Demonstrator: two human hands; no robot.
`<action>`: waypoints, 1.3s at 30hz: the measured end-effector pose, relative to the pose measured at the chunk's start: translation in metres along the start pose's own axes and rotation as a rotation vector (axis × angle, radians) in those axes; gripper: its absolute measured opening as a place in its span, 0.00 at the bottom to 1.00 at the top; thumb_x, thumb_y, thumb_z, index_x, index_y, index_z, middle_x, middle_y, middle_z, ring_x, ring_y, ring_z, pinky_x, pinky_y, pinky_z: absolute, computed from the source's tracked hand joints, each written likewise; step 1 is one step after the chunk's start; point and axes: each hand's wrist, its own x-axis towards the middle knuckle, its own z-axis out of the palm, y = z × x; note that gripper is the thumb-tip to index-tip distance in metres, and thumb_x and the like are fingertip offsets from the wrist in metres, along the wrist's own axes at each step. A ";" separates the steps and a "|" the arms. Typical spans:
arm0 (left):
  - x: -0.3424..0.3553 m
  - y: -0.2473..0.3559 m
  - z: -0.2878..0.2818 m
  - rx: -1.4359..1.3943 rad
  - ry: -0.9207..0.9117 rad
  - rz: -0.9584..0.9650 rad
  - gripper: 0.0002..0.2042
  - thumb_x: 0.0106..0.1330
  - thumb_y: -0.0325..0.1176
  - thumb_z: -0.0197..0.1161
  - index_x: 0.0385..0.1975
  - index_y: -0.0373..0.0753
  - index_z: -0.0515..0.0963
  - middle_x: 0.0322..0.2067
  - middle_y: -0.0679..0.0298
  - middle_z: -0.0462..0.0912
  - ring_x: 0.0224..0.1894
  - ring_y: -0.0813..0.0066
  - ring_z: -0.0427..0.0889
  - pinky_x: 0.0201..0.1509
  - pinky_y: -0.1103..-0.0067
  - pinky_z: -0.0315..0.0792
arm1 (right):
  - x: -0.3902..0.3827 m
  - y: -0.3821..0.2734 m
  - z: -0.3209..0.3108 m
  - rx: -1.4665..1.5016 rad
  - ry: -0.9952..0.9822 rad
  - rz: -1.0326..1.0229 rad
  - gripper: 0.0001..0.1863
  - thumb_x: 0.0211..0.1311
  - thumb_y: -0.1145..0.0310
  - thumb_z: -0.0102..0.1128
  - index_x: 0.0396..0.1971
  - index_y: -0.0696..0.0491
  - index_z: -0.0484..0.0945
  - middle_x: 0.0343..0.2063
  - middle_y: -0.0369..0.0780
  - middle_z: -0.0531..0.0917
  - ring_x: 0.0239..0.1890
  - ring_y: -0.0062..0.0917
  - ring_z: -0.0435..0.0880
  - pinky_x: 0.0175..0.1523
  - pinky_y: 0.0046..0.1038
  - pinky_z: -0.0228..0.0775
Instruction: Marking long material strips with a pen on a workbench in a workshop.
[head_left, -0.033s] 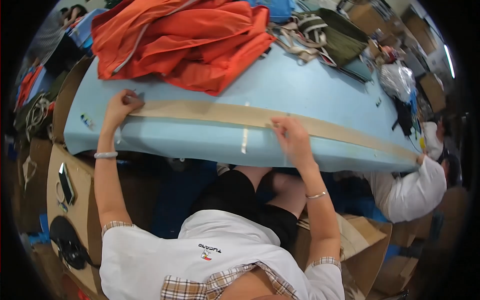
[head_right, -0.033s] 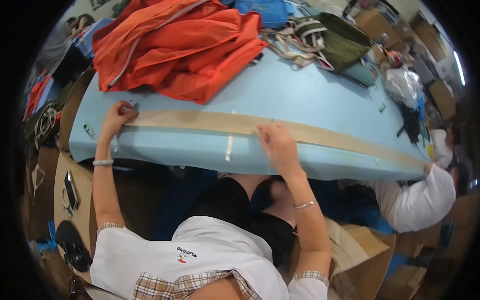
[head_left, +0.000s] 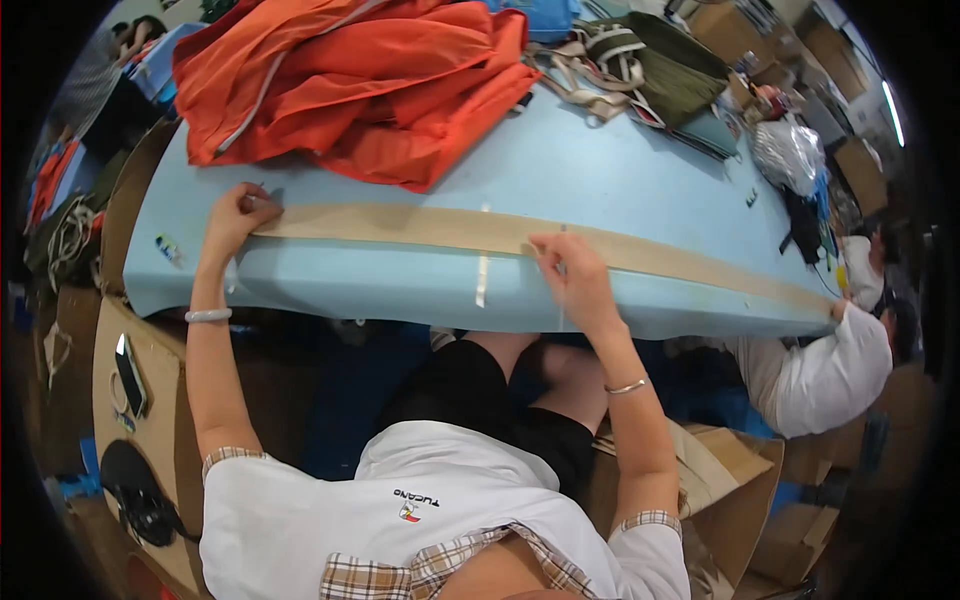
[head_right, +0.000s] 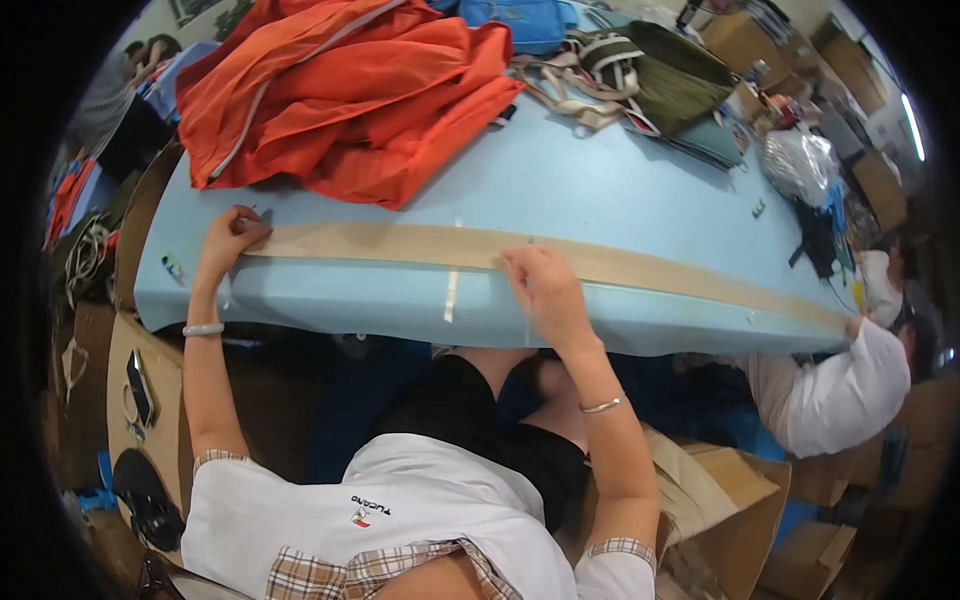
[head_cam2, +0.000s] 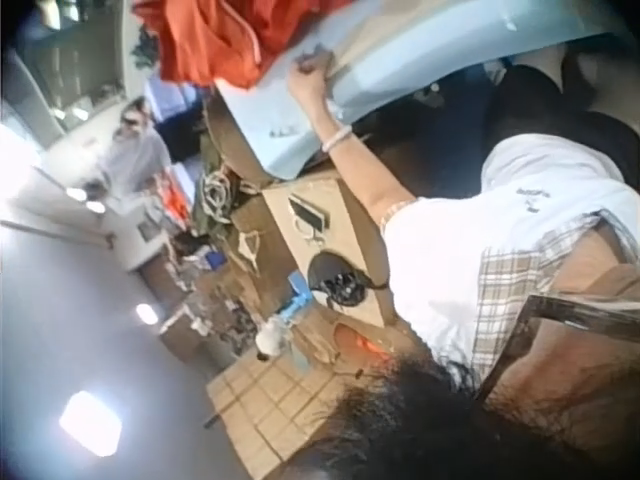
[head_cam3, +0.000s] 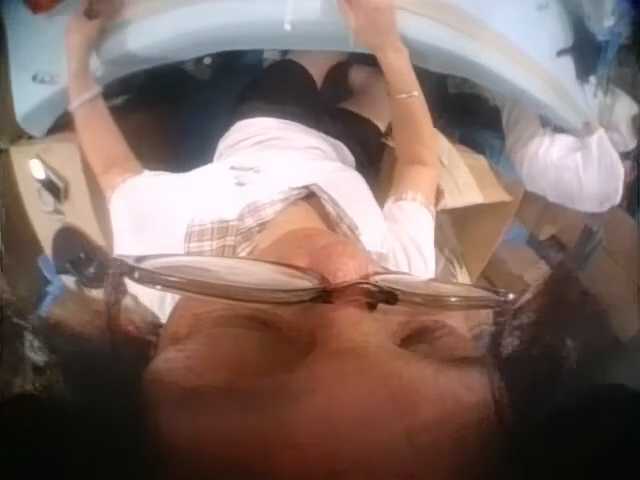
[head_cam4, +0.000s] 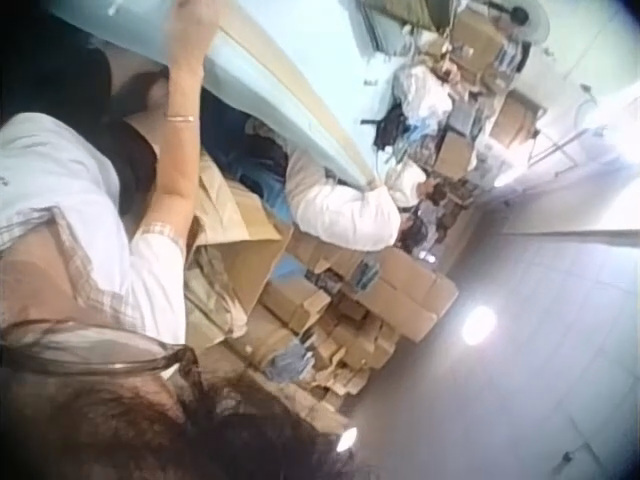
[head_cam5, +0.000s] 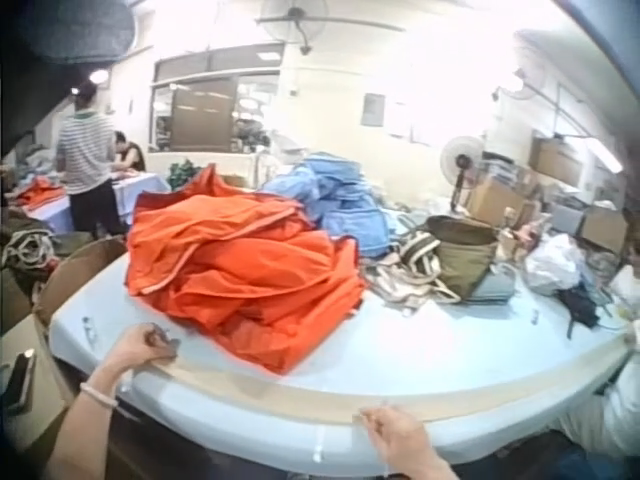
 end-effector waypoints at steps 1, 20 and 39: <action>0.000 0.010 0.000 0.083 0.001 -0.015 0.15 0.50 0.31 0.74 0.35 0.35 0.79 0.20 0.70 0.75 0.24 0.85 0.72 0.27 0.84 0.64 | -0.002 0.004 0.005 0.045 0.008 -0.044 0.10 0.54 0.82 0.59 0.37 0.56 0.78 0.28 0.40 0.80 0.30 0.32 0.77 0.38 0.31 0.72; -0.075 0.100 0.129 0.416 0.023 0.822 0.15 0.64 0.40 0.60 0.46 0.39 0.77 0.50 0.63 0.78 0.57 0.65 0.73 0.58 0.68 0.68 | -0.012 -0.010 0.010 0.021 -0.010 -0.046 0.10 0.55 0.85 0.56 0.37 0.59 0.79 0.30 0.42 0.82 0.44 0.35 0.81 0.48 0.31 0.72; -0.084 0.098 0.103 0.536 -0.182 0.533 0.19 0.66 0.38 0.58 0.58 0.48 0.74 0.60 0.66 0.74 0.66 0.65 0.66 0.69 0.50 0.49 | -0.024 -0.002 0.017 0.013 0.018 -0.061 0.19 0.47 0.80 0.65 0.43 0.54 0.78 0.40 0.43 0.82 0.44 0.38 0.80 0.52 0.37 0.71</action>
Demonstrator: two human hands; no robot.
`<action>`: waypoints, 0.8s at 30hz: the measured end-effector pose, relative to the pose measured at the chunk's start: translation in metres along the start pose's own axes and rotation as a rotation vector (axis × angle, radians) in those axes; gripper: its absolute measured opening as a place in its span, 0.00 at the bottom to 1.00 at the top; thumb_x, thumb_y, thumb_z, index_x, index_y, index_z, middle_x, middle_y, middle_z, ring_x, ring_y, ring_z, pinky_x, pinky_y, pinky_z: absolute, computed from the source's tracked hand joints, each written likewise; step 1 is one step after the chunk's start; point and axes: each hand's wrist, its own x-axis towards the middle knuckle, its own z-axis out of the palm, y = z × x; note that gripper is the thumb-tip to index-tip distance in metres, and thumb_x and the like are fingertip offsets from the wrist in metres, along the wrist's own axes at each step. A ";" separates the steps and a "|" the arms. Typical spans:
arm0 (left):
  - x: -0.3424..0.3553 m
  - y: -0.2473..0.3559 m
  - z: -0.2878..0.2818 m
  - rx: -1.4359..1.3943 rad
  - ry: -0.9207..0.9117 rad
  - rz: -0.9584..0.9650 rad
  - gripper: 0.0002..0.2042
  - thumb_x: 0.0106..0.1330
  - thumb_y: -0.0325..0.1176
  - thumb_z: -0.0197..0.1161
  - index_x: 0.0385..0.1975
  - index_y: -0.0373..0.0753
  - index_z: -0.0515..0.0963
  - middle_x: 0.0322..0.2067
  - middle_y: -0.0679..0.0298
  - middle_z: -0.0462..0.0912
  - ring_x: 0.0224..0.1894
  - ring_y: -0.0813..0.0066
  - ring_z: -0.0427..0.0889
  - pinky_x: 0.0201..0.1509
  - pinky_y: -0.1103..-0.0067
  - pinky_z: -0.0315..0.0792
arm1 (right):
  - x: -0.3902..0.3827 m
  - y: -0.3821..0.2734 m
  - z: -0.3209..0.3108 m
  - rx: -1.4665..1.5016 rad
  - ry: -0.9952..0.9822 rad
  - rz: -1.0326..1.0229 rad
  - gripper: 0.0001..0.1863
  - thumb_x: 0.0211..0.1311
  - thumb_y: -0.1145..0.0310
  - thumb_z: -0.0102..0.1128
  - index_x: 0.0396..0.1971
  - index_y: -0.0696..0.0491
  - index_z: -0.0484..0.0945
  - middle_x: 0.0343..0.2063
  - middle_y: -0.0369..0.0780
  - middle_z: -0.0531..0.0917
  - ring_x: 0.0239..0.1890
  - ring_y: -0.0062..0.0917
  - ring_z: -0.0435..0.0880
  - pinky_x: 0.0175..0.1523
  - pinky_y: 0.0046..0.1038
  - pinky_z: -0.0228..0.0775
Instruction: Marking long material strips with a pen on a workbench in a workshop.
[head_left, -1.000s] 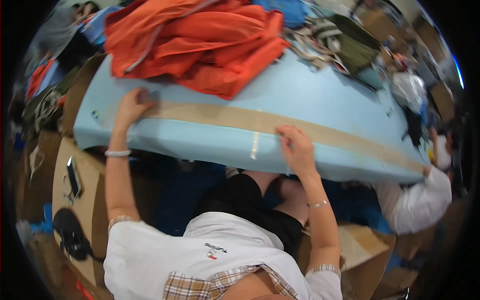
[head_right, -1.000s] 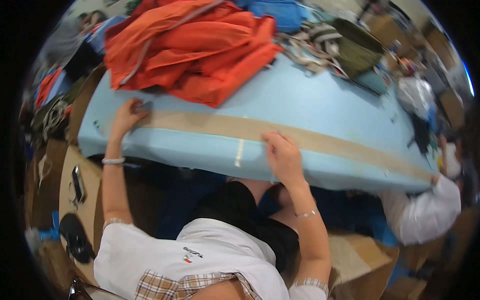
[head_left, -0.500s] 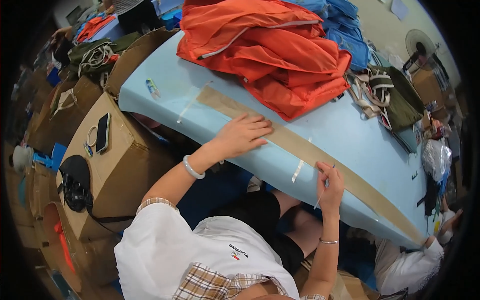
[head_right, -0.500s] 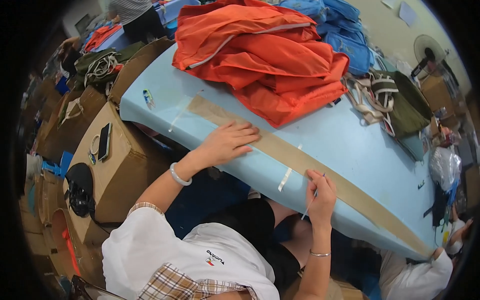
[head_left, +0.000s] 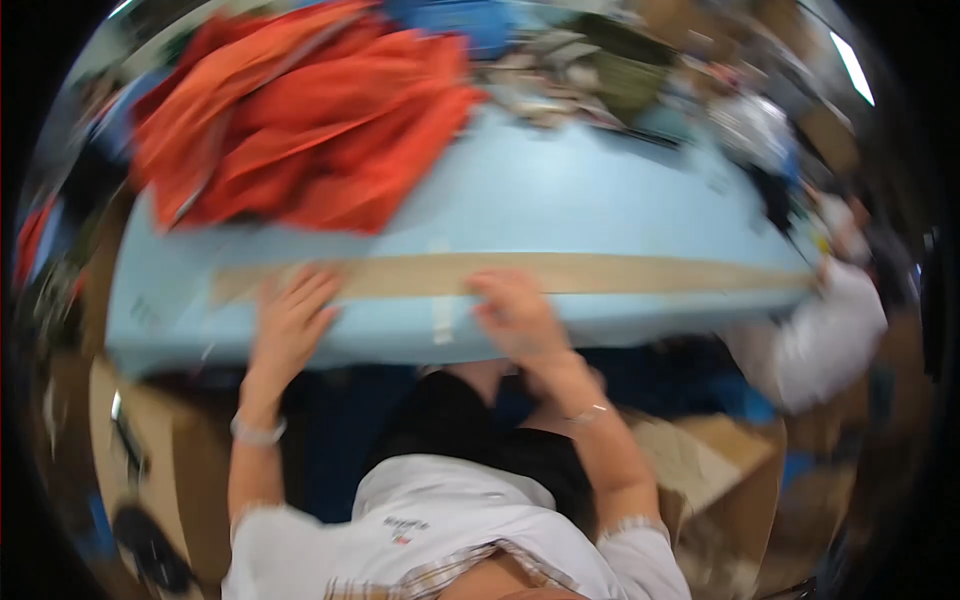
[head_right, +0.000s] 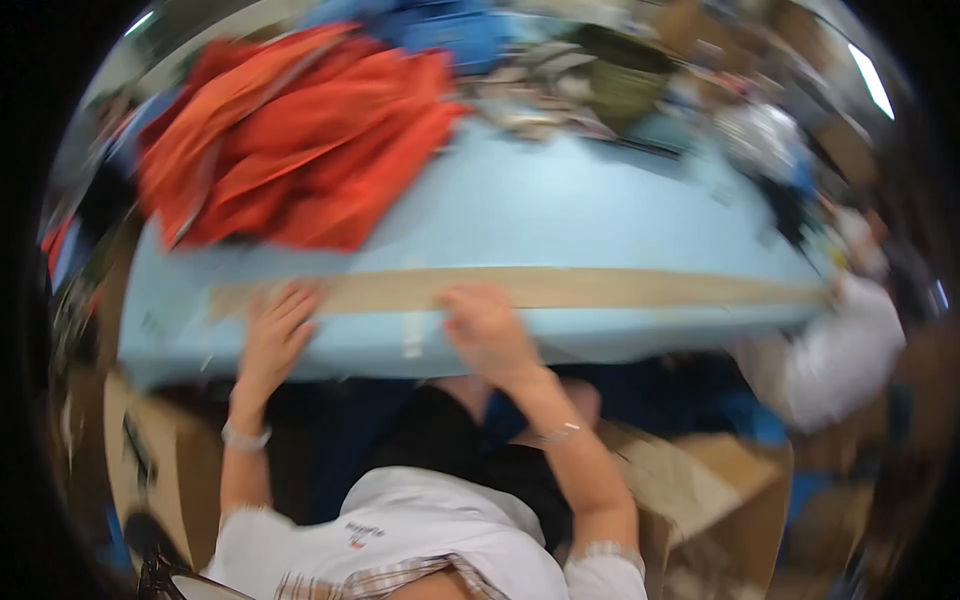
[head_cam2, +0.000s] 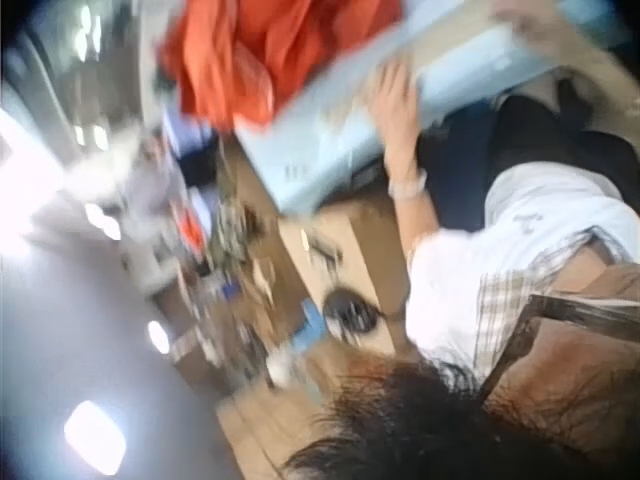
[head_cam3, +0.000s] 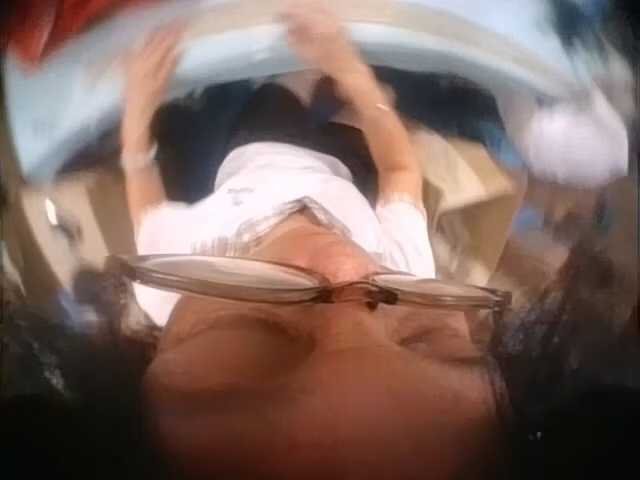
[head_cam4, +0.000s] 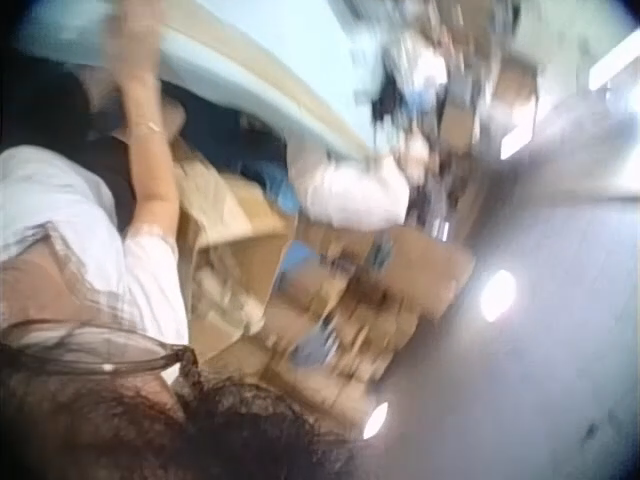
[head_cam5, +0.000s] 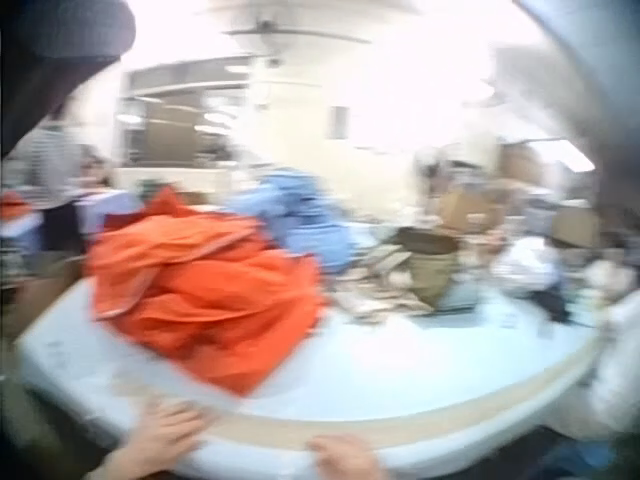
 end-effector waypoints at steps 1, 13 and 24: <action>-0.010 -0.012 -0.001 0.003 0.000 -0.014 0.20 0.66 0.35 0.58 0.59 0.47 0.74 0.61 0.67 0.73 0.67 0.66 0.65 0.70 0.49 0.45 | 0.000 0.004 0.011 0.025 0.015 -0.059 0.19 0.47 0.78 0.66 0.43 0.55 0.77 0.41 0.43 0.82 0.44 0.40 0.79 0.53 0.37 0.71; -0.023 -0.067 -0.017 0.098 0.040 -0.185 0.18 0.74 0.36 0.47 0.61 0.43 0.72 0.63 0.62 0.71 0.68 0.62 0.63 0.72 0.60 0.49 | 0.006 -0.002 0.011 0.030 0.149 -0.109 0.14 0.49 0.76 0.63 0.37 0.53 0.73 0.28 0.40 0.79 0.38 0.33 0.79 0.55 0.35 0.67; 0.039 0.048 -0.012 -0.184 0.151 0.225 0.13 0.65 0.25 0.57 0.48 0.35 0.77 0.52 0.53 0.77 0.58 0.54 0.72 0.63 0.67 0.65 | 0.004 -0.004 0.013 0.006 0.176 -0.137 0.13 0.49 0.76 0.63 0.34 0.53 0.71 0.25 0.40 0.77 0.36 0.34 0.78 0.53 0.35 0.67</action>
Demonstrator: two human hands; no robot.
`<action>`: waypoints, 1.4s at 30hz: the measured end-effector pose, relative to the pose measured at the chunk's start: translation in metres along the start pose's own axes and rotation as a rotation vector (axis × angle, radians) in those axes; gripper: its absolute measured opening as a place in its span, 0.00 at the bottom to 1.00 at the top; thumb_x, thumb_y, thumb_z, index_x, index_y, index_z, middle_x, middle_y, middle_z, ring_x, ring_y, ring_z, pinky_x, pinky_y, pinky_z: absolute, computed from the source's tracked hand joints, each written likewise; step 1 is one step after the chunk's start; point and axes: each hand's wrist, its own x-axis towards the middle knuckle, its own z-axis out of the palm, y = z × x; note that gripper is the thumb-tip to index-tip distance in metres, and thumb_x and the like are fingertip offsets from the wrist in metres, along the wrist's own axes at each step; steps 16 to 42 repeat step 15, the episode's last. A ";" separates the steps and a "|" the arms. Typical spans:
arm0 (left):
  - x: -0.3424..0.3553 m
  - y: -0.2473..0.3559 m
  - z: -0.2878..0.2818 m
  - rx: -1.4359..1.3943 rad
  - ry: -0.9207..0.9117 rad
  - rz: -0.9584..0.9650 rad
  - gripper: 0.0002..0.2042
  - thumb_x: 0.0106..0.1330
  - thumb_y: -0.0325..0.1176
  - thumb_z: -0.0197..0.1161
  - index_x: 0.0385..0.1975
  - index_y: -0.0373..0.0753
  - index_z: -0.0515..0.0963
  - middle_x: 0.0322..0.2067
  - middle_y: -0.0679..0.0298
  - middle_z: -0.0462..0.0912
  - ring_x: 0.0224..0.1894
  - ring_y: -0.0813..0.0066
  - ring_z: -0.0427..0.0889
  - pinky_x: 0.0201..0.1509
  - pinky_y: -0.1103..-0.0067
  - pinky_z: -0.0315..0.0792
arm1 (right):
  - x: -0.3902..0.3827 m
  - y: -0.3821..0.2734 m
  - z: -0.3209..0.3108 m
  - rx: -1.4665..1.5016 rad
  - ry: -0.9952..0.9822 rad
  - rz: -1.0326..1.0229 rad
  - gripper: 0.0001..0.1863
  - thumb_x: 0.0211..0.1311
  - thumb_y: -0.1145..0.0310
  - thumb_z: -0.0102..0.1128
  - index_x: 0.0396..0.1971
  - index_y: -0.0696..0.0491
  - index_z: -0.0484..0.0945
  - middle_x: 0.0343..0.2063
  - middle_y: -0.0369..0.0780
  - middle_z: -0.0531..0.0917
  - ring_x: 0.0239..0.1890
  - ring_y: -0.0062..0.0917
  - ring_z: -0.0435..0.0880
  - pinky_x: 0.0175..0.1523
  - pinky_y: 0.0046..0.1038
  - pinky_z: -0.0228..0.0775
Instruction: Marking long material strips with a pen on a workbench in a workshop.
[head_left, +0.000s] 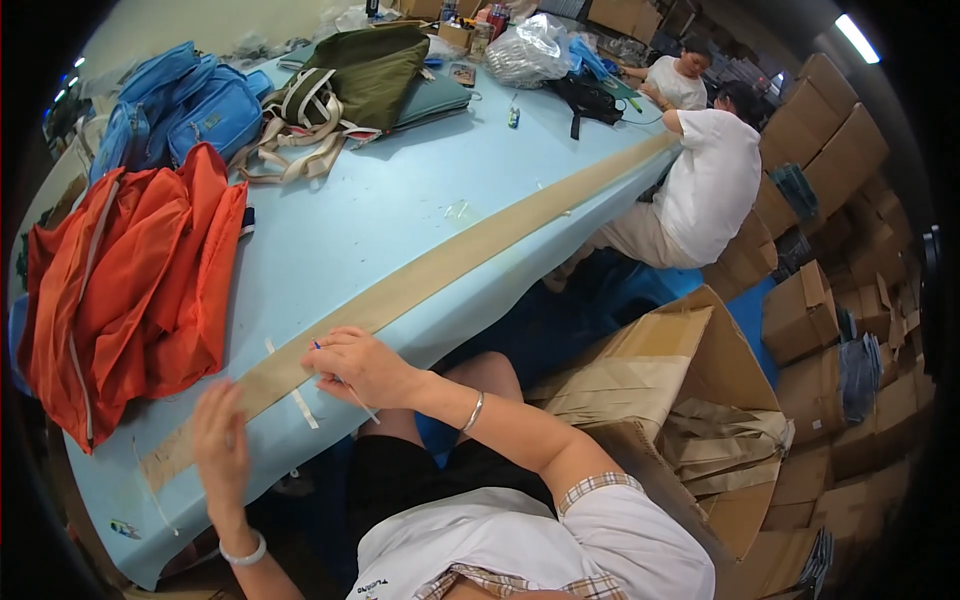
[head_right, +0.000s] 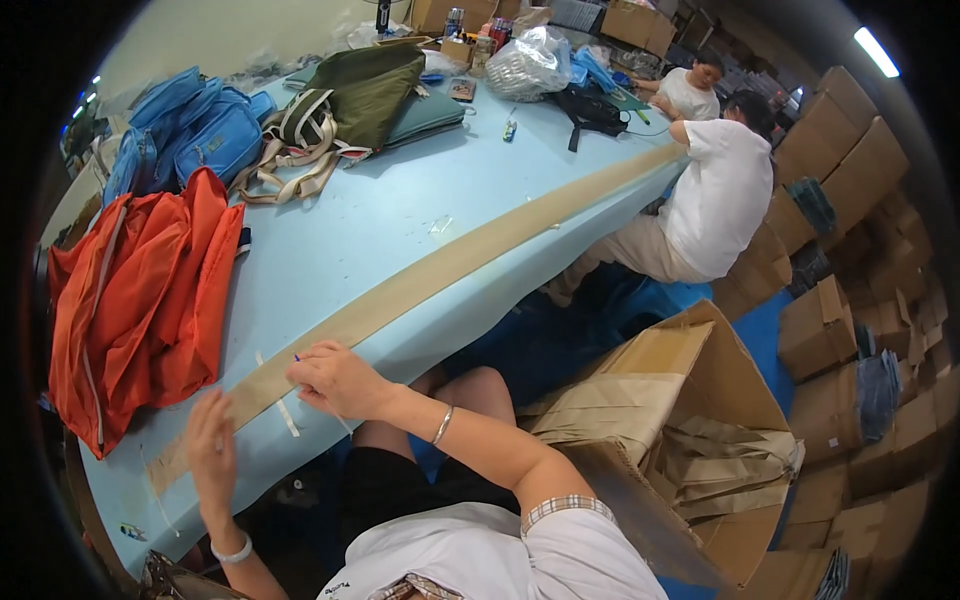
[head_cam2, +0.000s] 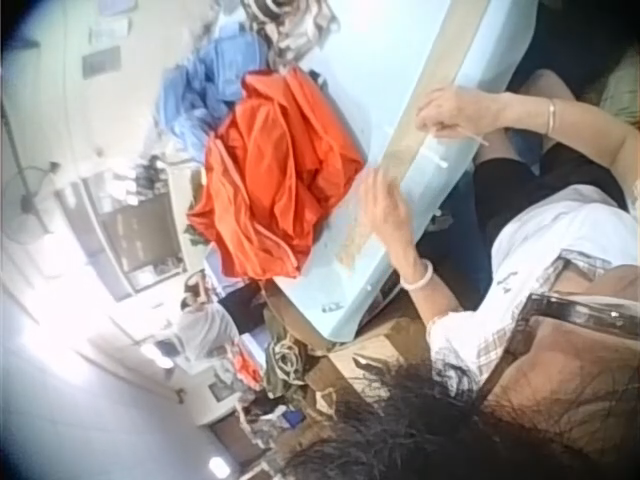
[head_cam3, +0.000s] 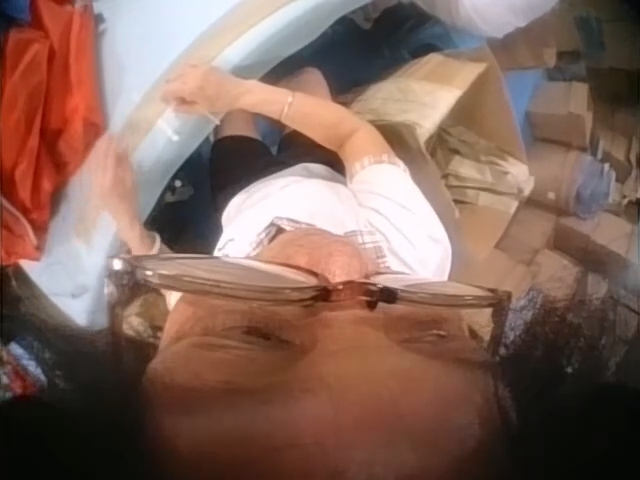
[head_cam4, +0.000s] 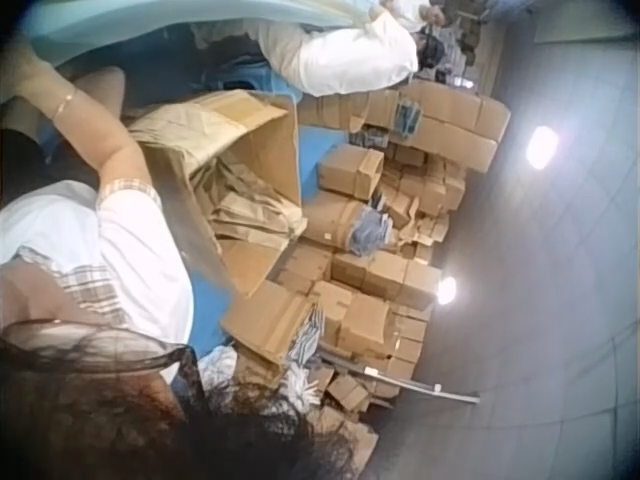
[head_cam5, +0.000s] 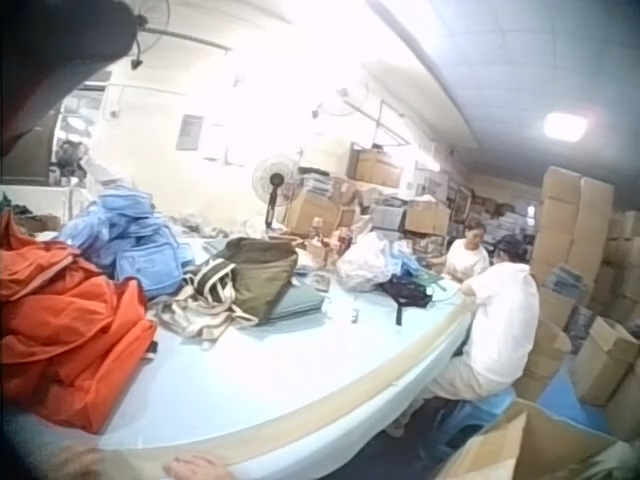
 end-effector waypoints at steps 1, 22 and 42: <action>0.007 0.009 0.011 -0.026 -0.037 0.040 0.12 0.64 0.25 0.58 0.47 0.34 0.78 0.52 0.53 0.78 0.57 0.54 0.73 0.62 0.67 0.66 | -0.002 0.001 -0.001 0.010 -0.068 0.046 0.14 0.49 0.74 0.64 0.38 0.53 0.73 0.30 0.40 0.79 0.41 0.34 0.79 0.56 0.36 0.67; 0.009 -0.005 0.037 -0.151 -0.011 0.117 0.12 0.62 0.30 0.62 0.45 0.37 0.80 0.47 0.58 0.82 0.52 0.60 0.78 0.56 0.70 0.73 | 0.006 0.003 -0.009 0.053 -0.275 0.202 0.18 0.51 0.76 0.65 0.45 0.53 0.79 0.37 0.45 0.83 0.54 0.36 0.79 0.60 0.39 0.67; 0.009 -0.005 0.037 -0.151 -0.011 0.117 0.12 0.62 0.30 0.62 0.45 0.37 0.80 0.47 0.58 0.82 0.52 0.60 0.78 0.56 0.70 0.73 | 0.006 0.003 -0.009 0.053 -0.275 0.202 0.18 0.51 0.76 0.65 0.45 0.53 0.79 0.37 0.45 0.83 0.54 0.36 0.79 0.60 0.39 0.67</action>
